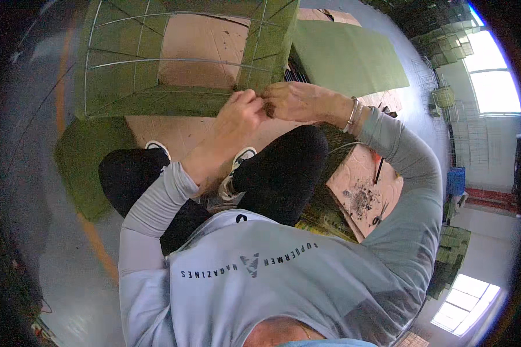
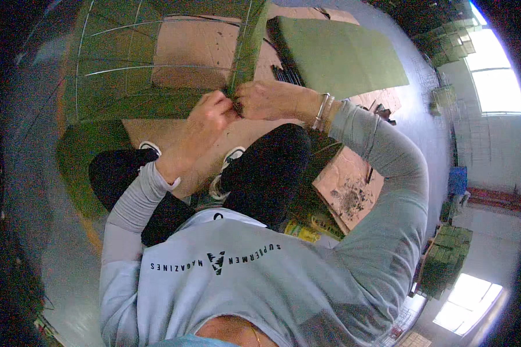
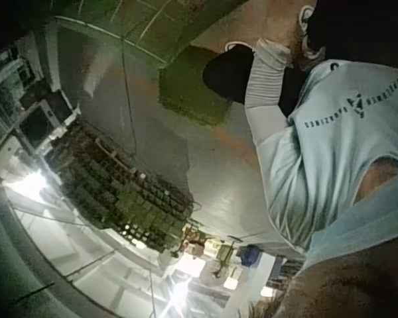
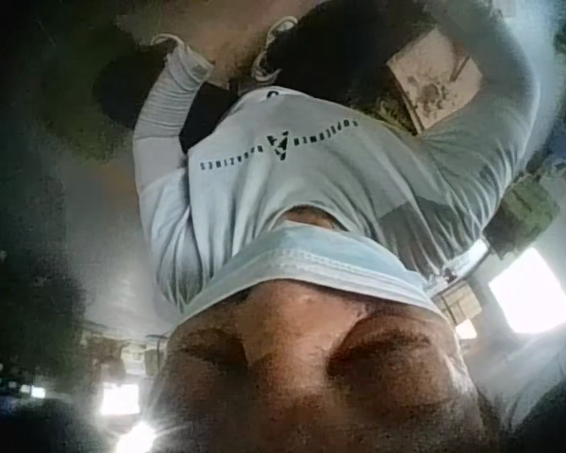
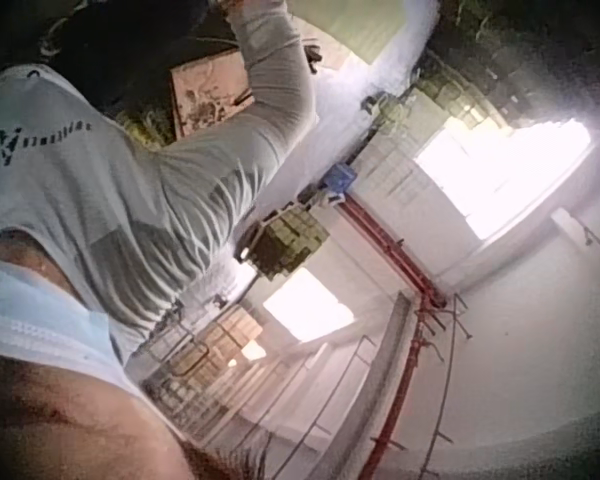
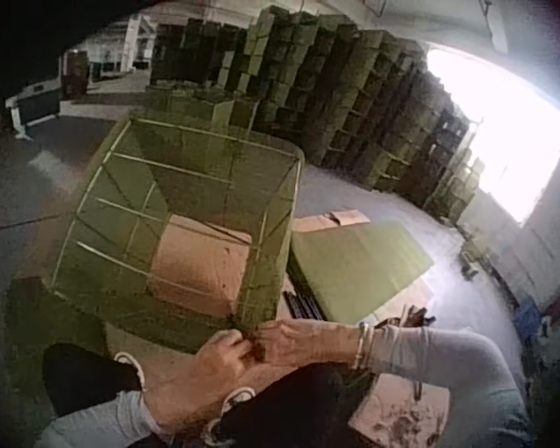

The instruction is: Apply glue to artificial turf sheets and assemble them over a wire frame to create a block.

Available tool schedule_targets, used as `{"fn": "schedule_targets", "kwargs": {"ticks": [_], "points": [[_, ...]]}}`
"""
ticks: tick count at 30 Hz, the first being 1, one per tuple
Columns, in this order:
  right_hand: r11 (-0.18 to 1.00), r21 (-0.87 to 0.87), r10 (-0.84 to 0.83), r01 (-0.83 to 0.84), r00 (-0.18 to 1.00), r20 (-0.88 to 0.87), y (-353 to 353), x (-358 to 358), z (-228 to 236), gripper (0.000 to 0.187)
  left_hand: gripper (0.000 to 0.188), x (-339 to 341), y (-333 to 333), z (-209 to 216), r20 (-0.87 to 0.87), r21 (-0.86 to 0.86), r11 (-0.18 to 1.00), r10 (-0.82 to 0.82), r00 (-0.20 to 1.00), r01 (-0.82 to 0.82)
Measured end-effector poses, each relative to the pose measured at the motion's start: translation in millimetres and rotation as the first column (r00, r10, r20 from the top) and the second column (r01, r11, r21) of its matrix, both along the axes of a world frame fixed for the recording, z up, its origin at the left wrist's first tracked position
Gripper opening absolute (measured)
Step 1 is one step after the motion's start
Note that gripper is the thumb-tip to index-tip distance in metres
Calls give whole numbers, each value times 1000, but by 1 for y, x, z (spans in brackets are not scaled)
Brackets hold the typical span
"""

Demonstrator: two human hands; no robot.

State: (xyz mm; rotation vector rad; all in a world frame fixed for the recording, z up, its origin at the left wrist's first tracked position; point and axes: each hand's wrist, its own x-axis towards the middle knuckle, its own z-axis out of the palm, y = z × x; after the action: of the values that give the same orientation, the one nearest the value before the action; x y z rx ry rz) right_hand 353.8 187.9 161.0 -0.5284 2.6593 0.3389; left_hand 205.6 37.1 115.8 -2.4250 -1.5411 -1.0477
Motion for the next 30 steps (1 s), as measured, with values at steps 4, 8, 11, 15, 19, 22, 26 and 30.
{"fn": "schedule_targets", "kwargs": {"ticks": [4,8,11,15,19,22,26,30], "points": [[986,-156,-123,64,906,-404,-2,3,0,37,32,-23,-34,-8,-87,267,949,198,976,-169],[942,-239,-335,234,684,-649,-28,1,-13,41,44,-38,-24,-19,-151,210,954,247,957,-213],[938,-211,-336,274,581,-741,-29,-7,-28,38,40,-42,-12,-17,-174,254,948,241,955,-193],[928,-235,-359,289,523,-773,-32,-13,-31,25,39,-41,13,-20,-214,325,938,194,957,-118],[885,-380,-465,268,494,-735,-41,-10,-39,15,24,-44,29,-19,-231,286,958,107,967,-38],[842,-470,-537,264,491,-686,-38,-3,-36,11,20,-44,28,-8,-225,35,999,-3,974,11],[804,-515,-574,297,615,-541,-17,-4,-28,8,17,-55,52,5,-275,-203,977,-126,953,71],[780,-519,-578,349,720,-385,-20,-9,-18,23,18,-76,77,10,-56,-474,833,-352,934,286]]}}
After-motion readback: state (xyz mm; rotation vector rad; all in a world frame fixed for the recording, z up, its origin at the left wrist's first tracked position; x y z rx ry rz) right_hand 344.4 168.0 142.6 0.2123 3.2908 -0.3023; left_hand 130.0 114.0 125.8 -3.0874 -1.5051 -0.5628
